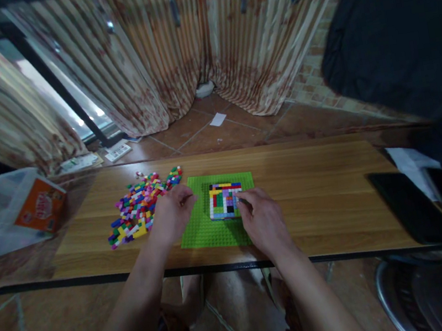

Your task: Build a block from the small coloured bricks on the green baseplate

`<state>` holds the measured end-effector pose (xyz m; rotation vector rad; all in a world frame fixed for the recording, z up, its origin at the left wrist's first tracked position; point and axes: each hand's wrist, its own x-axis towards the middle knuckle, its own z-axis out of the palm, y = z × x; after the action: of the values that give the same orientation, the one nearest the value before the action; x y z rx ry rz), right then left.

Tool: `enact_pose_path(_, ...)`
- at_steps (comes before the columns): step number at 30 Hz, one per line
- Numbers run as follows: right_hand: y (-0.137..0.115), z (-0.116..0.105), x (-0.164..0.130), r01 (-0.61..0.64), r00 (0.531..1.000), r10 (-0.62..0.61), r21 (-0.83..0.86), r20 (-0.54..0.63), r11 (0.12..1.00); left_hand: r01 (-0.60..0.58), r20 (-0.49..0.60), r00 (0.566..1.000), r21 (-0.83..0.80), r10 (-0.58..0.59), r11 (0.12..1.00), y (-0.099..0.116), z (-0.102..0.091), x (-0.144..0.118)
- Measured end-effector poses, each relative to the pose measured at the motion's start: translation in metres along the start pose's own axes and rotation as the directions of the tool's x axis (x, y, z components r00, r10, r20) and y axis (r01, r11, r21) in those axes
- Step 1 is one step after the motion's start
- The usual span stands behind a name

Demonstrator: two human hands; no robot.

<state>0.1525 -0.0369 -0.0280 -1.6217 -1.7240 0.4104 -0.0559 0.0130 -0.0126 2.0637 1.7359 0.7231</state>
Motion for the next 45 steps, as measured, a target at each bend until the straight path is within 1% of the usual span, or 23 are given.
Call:
enact_pose_path(2,0.0,0.0,0.0,0.0,1.0,0.0,-0.003,-0.006,1.0,-0.061,-0.028,0.998,-0.106,0.058,0.993,0.009,0.007,-0.001)
enact_pose_path(4,0.0,0.0,-0.001,-0.006,1.0,0.006,-0.007,-0.003,1.0,-0.118,-0.063,0.992,-0.169,0.109,0.979,0.017,0.014,-0.002)
enact_pose_path(6,0.0,-0.001,-0.001,-0.007,1.0,0.007,-0.01,0.007,1.0,-0.137,-0.067,0.99,-0.209,0.126,0.968,0.023,0.02,-0.002)
enact_pose_path(8,0.0,-0.001,-0.001,-0.001,1.0,0.001,-0.005,0.009,1.0,-0.134,-0.042,0.991,-0.224,0.127,0.965,0.027,0.025,-0.002)
enact_pose_path(13,0.002,-0.003,-0.001,0.015,1.0,-0.015,0.014,-0.004,1.0,-0.155,-0.031,0.988,-0.144,0.152,0.977,0.032,0.032,-0.001)
enact_pose_path(17,0.003,-0.005,-0.001,0.005,1.0,-0.005,0.016,-0.004,1.0,-0.149,-0.018,0.989,-0.072,0.148,0.986,0.036,0.033,-0.001)
enact_pose_path(23,0.004,-0.006,-0.001,-0.002,1.0,0.002,-0.003,0.001,1.0,-0.166,-0.01,0.986,-0.023,0.166,0.986,0.038,0.034,-0.001)
enact_pose_path(26,0.005,-0.006,-0.002,-0.003,1.0,0.003,0.0,0.0,1.0,-0.15,-0.006,0.989,-0.007,0.15,0.989,0.038,0.034,-0.001)
enact_pose_path(28,0.006,-0.006,-0.002,-0.004,1.0,0.004,0.009,0.001,1.0,-0.137,-0.006,0.991,-0.029,0.137,0.99,0.038,0.033,-0.001)
enact_pose_path(32,0.005,-0.007,-0.002,-0.012,1.0,0.012,0.003,0.002,1.0,-0.091,-0.043,0.995,-0.136,0.086,0.986,0.036,0.033,0.0)
enact_pose_path(36,0.005,-0.008,-0.002,-0.016,1.0,0.016,-0.005,0.007,1.0,-0.015,-0.085,0.996,-0.218,-0.003,0.976,0.036,0.031,0.002)
enact_pose_path(40,0.006,-0.008,-0.002,0.001,1.0,-0.001,-0.003,-0.001,1.0,0.044,-0.056,0.997,-0.259,-0.061,0.965,0.038,0.032,0.002)
enact_pose_path(43,0.007,-0.008,-0.002,0.004,1.0,-0.004,0.001,-0.002,1.0,0.075,-0.049,0.995,-0.267,-0.091,0.961,0.036,0.036,0.003)
enact_pose_path(45,0.007,-0.008,-0.002,-0.001,1.0,0.001,-0.005,-0.005,1.0,0.115,-0.04,0.99,-0.315,-0.135,0.942,0.033,0.041,0.006)
